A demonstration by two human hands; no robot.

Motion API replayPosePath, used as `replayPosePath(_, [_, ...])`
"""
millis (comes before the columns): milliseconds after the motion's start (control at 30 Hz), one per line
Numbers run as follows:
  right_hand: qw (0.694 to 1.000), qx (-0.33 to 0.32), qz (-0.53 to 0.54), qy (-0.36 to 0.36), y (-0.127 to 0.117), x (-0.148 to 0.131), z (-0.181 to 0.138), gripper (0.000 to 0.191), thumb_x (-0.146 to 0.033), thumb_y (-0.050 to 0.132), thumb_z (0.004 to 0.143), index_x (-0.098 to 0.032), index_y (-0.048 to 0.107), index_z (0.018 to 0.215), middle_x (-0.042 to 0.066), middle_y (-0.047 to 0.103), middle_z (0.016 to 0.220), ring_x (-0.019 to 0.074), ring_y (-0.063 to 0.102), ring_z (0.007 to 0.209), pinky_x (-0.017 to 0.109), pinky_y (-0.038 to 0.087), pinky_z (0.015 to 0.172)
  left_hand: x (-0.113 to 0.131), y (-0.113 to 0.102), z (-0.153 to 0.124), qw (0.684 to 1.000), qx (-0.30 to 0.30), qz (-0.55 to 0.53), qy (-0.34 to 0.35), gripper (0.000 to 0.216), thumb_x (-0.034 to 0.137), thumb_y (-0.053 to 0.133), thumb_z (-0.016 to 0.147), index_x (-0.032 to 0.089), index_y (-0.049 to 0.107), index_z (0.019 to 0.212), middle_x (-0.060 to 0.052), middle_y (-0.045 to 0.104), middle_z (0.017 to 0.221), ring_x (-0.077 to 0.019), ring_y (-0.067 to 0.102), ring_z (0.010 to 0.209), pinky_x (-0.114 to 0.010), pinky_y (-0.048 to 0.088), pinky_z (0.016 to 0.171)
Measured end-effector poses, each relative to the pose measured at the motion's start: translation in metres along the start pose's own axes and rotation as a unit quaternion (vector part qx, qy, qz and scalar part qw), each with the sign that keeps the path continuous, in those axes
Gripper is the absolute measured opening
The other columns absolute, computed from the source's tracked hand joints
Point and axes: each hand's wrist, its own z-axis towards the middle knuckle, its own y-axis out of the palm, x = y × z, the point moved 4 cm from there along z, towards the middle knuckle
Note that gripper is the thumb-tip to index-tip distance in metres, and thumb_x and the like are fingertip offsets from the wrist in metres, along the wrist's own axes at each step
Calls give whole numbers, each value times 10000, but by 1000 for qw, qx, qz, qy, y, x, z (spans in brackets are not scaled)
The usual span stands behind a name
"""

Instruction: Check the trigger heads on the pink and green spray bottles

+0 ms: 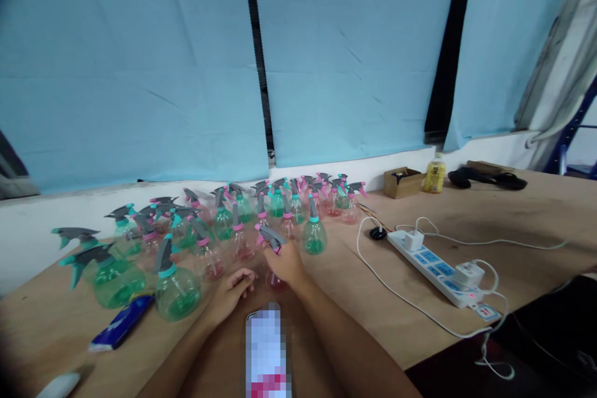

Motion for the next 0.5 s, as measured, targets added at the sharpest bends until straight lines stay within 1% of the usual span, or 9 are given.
replayPosePath(100, [999, 15, -45, -22, 1, 0, -9, 306, -356, 509, 896, -181, 651, 1104, 24, 629, 793, 168, 560, 761, 273, 461, 702, 4, -1, 0, 1000, 5, -13, 2, 403, 569, 548, 842, 180, 655, 821, 0, 615, 676, -141, 513, 576, -250, 388, 599])
replayPosePath(167, [996, 17, -73, -40, 4, 2, -15, 307, -361, 483, 923, -179, 617, 1132, 53, 636, 885, 191, 570, 841, 314, 465, 779, 8, -2, -1, 999, 15, -30, -2, 397, 565, 562, 833, 179, 655, 805, 3, 611, 663, -134, 508, 550, -247, 381, 583])
replayPosePath(233, [994, 6, -90, -63, 10, 4, -20, 292, -361, 456, 943, -179, 579, 1135, 77, 624, 969, 209, 566, 916, 356, 453, 851, 13, -4, -4, 998, 26, -50, -6, 392, 561, 576, 825, 179, 656, 794, 5, 607, 650, -130, 509, 536, -241, 374, 561])
replayPosePath(333, [991, -10, -99, -88, 18, 6, -22, 268, -354, 417, 963, -175, 529, 1129, 95, 582, 1037, 220, 536, 983, 400, 427, 919, 20, -4, -9, 997, 27, -73, 1, 383, 551, 591, 830, 175, 660, 797, 0, 613, 650, -127, 523, 541, -225, 367, 531])
replayPosePath(433, [993, -22, -89, -73, 23, 11, -23, 282, -363, 381, 977, -178, 492, 1159, 99, 540, 1096, 227, 506, 1048, 436, 397, 970, 27, -2, -14, 994, 14, -104, 8, 373, 532, 605, 839, 164, 666, 839, -10, 628, 654, -123, 537, 534, -214, 373, 506])
replayPosePath(500, [995, -42, -69, -53, 26, 15, -22, 300, -372, 362, 985, -183, 479, 1186, 100, 528, 1131, 230, 498, 1087, 450, 384, 991, 32, 1, -17, 989, 6, -150, 2, 366, 514, 628, 832, 157, 668, 896, -16, 638, 659, -123, 549, 521, -215, 390, 490])
